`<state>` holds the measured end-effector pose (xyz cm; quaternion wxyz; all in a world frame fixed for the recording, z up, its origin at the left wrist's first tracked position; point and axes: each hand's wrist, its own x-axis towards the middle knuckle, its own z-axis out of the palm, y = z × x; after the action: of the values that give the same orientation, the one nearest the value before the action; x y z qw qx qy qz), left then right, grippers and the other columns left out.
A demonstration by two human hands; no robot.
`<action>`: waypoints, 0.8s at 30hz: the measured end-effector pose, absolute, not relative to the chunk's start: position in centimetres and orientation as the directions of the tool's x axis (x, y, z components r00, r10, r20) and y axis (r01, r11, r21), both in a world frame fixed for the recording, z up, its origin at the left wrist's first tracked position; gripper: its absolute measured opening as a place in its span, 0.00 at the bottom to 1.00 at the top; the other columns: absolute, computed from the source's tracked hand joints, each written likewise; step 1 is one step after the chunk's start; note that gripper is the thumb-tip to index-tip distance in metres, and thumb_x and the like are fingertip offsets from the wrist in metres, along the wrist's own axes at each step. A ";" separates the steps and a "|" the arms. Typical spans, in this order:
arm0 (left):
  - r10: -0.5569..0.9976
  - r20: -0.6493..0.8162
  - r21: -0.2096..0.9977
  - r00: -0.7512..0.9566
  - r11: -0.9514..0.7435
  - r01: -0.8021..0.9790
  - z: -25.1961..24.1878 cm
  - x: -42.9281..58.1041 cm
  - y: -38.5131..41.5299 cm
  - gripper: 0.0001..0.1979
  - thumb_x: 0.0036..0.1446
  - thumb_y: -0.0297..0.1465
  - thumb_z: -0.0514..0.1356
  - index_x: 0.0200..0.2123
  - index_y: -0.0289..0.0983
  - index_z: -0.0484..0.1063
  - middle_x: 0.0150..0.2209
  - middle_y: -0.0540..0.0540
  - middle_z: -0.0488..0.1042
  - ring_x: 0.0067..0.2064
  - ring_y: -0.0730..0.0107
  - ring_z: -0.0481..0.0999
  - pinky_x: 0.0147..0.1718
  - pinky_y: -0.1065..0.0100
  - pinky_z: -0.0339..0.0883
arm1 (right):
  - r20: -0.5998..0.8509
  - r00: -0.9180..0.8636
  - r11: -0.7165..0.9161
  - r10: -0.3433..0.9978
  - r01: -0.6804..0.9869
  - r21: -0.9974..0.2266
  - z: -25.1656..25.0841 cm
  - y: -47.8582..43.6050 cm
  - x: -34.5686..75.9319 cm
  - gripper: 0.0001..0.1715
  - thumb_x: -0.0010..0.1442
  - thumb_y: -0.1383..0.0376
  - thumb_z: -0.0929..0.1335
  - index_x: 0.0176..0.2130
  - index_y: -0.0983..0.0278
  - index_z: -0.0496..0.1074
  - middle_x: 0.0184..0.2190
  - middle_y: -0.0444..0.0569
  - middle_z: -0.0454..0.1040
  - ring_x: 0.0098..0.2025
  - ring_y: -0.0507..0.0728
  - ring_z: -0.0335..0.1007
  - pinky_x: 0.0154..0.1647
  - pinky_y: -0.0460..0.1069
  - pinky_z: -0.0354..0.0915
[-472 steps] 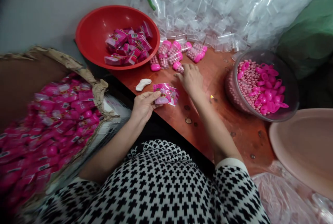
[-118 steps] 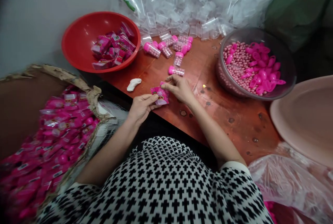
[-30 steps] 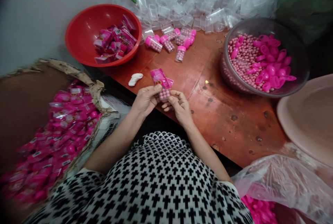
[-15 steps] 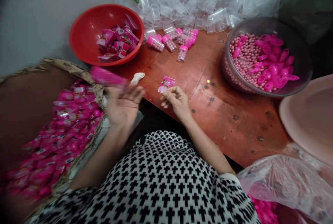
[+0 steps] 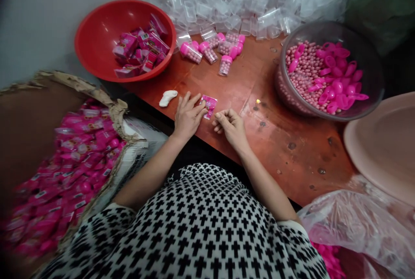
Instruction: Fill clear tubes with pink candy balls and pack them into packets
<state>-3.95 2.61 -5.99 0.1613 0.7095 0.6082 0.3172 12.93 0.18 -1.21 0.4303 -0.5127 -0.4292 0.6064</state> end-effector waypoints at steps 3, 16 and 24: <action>0.944 0.329 0.618 0.032 -0.240 0.749 -6.6 -4.1 2.5 0.11 0.63 0.35 0.62 0.47 0.44 0.81 0.58 0.46 0.76 0.68 0.50 0.65 0.70 0.41 0.48 | -0.241 -0.072 -0.245 0.968 -0.055 -0.968 -1.9 0.6 12.9 0.26 0.52 0.44 0.74 0.32 0.61 0.68 0.24 0.41 0.76 0.22 0.47 0.69 0.22 0.43 0.65; 0.989 -0.060 0.998 -0.133 0.056 -0.038 -2.0 -3.6 0.7 0.27 0.52 0.49 0.68 0.50 0.38 0.78 0.49 0.40 0.82 0.51 0.56 0.81 0.55 0.55 0.74 | -0.154 -0.095 -0.171 0.984 -0.214 -0.962 -1.5 3.7 11.2 0.31 0.45 0.55 0.80 0.43 0.59 0.66 0.23 0.36 0.71 0.25 0.49 0.67 0.31 0.46 0.66; 0.871 -0.480 0.784 -0.105 0.373 -0.496 -0.9 -4.9 0.6 0.18 0.40 0.37 0.77 0.25 0.30 0.76 0.26 0.47 0.78 0.28 0.72 0.79 0.31 0.71 0.78 | -0.145 -0.076 -0.143 0.986 0.033 -0.989 -0.4 4.0 11.7 0.30 0.46 0.55 0.78 0.43 0.60 0.65 0.20 0.33 0.64 0.22 0.49 0.58 0.25 0.46 0.56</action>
<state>-4.86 0.58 -0.87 0.6444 0.1802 0.5208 0.5302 11.70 4.04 -0.42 0.4356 -0.5218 -0.4886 0.5471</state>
